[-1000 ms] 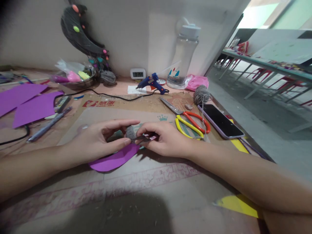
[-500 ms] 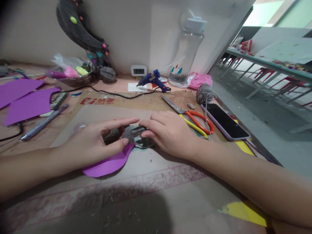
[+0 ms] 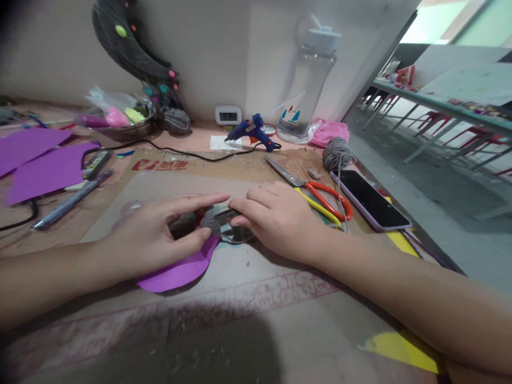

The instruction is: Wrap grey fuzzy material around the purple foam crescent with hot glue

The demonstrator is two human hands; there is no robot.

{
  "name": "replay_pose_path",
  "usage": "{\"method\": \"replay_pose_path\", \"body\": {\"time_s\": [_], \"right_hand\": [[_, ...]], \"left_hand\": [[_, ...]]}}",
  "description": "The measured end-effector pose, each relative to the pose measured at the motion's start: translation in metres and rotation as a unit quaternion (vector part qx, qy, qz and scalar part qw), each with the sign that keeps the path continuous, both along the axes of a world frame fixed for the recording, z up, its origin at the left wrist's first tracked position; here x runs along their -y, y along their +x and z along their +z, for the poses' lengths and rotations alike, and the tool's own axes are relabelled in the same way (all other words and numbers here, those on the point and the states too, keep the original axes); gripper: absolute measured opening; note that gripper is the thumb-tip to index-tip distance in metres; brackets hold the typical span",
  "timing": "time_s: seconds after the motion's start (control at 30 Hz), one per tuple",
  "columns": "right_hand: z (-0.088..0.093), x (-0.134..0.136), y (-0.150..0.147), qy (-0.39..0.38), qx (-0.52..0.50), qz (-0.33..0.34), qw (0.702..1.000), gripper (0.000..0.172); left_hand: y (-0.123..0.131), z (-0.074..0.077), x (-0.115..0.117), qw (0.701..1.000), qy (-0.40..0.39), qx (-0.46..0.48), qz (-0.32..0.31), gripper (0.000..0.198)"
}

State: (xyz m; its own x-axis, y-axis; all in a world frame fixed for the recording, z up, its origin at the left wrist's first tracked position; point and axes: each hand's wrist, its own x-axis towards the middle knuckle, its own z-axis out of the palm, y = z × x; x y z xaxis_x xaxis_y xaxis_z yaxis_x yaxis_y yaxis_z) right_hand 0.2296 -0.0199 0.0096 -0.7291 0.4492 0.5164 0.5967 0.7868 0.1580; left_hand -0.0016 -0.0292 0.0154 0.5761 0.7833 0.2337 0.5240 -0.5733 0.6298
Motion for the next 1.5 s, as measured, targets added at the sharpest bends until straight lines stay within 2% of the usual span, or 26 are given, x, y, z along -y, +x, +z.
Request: {"method": "replay_pose_path", "body": {"time_s": [0.33, 0.8, 1.07, 1.5], "right_hand": [[0.002, 0.0016, 0.0004, 0.006, 0.024, -0.016, 1.0, 0.041], [0.0013, 0.0016, 0.0017, 0.005, 0.012, -0.002, 1.0, 0.038], [0.0013, 0.001, -0.0004, -0.007, -0.02, 0.008, 1.0, 0.039], [-0.0002, 0.0002, 0.0012, -0.009, -0.016, 0.014, 1.0, 0.035]], "left_hand": [[-0.0028, -0.0039, -0.0006, 0.999, -0.027, 0.03, -0.018, 0.052], [-0.0034, -0.003, -0.0008, 0.997, -0.066, 0.039, -0.024, 0.052], [-0.0036, -0.0016, -0.0024, 0.998, -0.057, 0.034, -0.008, 0.051], [-0.0004, 0.0016, -0.0011, 0.999, -0.024, 0.035, -0.021, 0.05]]}}
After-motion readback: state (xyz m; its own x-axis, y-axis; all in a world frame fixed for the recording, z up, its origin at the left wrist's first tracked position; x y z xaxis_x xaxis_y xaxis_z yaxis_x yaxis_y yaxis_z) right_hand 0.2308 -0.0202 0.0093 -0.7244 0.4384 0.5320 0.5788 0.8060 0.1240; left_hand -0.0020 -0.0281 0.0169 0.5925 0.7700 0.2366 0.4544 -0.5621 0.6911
